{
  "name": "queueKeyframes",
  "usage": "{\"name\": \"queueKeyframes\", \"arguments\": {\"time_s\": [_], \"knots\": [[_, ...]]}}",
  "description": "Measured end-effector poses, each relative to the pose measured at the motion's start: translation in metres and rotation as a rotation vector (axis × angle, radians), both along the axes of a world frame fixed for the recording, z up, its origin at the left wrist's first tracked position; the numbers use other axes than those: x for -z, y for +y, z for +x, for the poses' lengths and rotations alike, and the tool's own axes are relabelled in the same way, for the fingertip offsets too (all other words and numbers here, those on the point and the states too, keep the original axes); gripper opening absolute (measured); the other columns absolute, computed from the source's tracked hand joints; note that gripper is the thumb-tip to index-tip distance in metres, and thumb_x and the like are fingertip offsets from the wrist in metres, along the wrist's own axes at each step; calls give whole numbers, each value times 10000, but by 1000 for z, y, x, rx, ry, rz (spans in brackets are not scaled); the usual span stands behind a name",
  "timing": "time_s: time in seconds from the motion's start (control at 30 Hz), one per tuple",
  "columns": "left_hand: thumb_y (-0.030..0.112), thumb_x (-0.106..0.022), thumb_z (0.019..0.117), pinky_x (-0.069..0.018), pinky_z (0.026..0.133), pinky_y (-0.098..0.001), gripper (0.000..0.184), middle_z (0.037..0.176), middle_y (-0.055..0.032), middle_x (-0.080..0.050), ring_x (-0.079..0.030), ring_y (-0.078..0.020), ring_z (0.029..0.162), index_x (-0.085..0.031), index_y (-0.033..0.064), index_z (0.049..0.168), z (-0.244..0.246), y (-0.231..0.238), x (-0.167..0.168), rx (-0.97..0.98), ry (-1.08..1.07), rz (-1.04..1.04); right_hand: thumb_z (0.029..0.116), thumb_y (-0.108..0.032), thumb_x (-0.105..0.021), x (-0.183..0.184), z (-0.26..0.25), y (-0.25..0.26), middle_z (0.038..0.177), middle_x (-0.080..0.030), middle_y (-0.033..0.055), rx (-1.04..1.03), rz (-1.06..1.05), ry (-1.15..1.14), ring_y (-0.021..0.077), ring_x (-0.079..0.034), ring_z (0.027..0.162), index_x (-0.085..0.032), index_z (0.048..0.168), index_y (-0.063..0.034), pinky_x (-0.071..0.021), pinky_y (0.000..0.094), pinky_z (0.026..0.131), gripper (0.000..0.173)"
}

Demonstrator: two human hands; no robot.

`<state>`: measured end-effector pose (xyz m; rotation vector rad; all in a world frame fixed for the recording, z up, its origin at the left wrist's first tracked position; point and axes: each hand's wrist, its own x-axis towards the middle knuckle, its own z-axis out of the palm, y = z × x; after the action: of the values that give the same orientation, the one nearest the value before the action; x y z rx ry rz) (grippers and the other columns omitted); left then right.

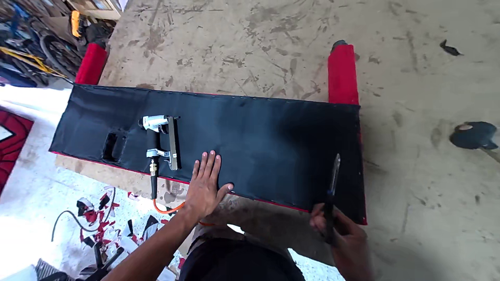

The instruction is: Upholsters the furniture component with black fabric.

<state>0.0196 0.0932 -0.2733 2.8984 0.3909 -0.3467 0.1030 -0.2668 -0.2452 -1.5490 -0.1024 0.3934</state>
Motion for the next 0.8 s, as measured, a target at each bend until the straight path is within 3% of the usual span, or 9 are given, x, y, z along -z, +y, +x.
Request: {"name": "queueKeyframes", "arguments": {"time_s": [0.1,0.27,0.37,0.5,0.6,0.7,0.8], "knots": [[826,-219,946,-40,1297,-567,991,1745,-18,-36,30,-226,1605,-140,150,1666,1,13,-3,40,74,-15,901,-375,-777,-2,1,27,894,-693,36,-38,-4,57,133,-639,656,-694,965,-92,-574,289,570,302],[855,-221,920,22,1278,-605,1062,1745,-29,40,102,-258,1598,-74,113,1665,22,23,5,36,45,-12,897,-382,-780,-14,1,69,977,-694,58,-188,-128,14,146,-655,741,-716,943,-93,-579,294,614,299],[849,-189,927,5,1279,-613,1054,1743,-43,52,100,-270,1598,-67,107,1665,18,33,3,97,41,-30,921,-326,-754,-13,-11,92,962,-697,54,-114,-164,16,147,-658,749,-717,955,-76,-583,294,639,255],[853,-183,924,-29,1287,-599,984,1746,-35,-5,46,-257,1604,-144,212,1670,-3,55,-1,76,57,-86,954,-246,-707,-20,-33,119,913,-710,54,29,-169,78,155,-674,719,-694,993,-41,-603,313,635,209],[898,-167,883,-15,1290,-578,1102,1745,-48,-20,33,-253,1604,-112,125,1666,-9,65,-5,-29,131,-82,944,-267,-719,-20,-51,130,912,-715,54,13,-222,87,157,-681,727,-704,986,-41,-607,321,645,230],[918,-151,863,9,1286,-581,1149,1744,-46,15,61,-244,1603,-70,97,1663,-3,65,-7,-47,182,-89,933,-278,-726,-24,-61,132,927,-709,52,-22,-280,45,150,-675,729,-707,952,-54,-596,316,625,225],[857,-194,916,14,1275,-602,1082,1742,-86,13,70,-280,1601,-83,78,1659,-2,57,-9,-19,145,-83,929,-298,-741,-19,-65,126,929,-709,62,-11,-255,34,167,-676,724,-709,943,-57,-598,326,619,244]]}}
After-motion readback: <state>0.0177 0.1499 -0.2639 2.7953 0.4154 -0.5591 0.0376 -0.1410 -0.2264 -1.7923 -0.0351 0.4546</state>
